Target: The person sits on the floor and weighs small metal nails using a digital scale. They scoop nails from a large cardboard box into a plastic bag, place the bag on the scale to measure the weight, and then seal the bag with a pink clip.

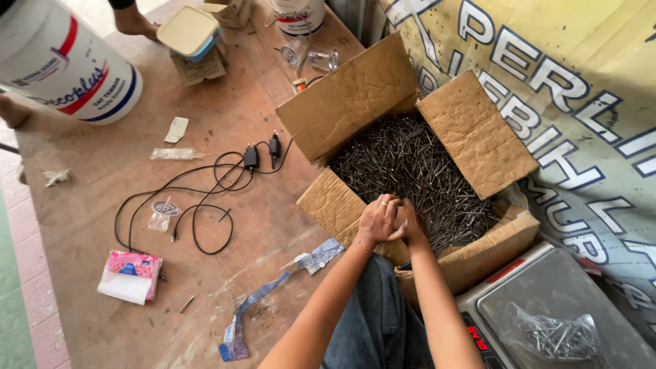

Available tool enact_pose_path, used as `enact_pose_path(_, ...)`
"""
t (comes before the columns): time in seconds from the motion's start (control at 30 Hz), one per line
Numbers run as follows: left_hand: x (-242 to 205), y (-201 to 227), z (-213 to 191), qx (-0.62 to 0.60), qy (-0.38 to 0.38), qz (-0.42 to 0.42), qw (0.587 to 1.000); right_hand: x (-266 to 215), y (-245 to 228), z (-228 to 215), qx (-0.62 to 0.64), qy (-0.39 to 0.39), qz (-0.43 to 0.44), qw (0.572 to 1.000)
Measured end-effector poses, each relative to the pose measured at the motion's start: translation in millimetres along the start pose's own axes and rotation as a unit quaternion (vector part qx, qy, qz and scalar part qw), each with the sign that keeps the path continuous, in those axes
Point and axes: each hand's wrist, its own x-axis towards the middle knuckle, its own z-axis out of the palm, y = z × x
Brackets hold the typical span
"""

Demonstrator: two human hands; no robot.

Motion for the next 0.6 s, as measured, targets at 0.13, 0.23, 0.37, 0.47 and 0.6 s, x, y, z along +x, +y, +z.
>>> enact_pose_path(0.13, 3, 2, -3, 0.011, 0.007, 0.021, 1.0, 3, 0, 8, 0.058, -0.017, 0.095, 0.994)
enact_pose_path(0.23, 1, 3, 0, 0.024, 0.001, 0.024, 0.999, 0, 5, 14, 0.099, -0.032, 0.172, 0.98)
enact_pose_path(0.37, 8, 3, -4, 0.03, -0.013, 0.022, 0.999, -3, 15, 18, 0.158, -0.04, 0.282, 0.945)
enact_pose_path(0.47, 8, 3, -3, 0.029, -0.016, 0.02, 0.999, -8, 10, 12, 0.209, -0.016, 0.333, 0.919)
enact_pose_path(0.6, 4, 0, 0, 0.017, -0.006, 0.01, 1.0, -8, 2, 1, 0.232, 0.023, 0.351, 0.907)
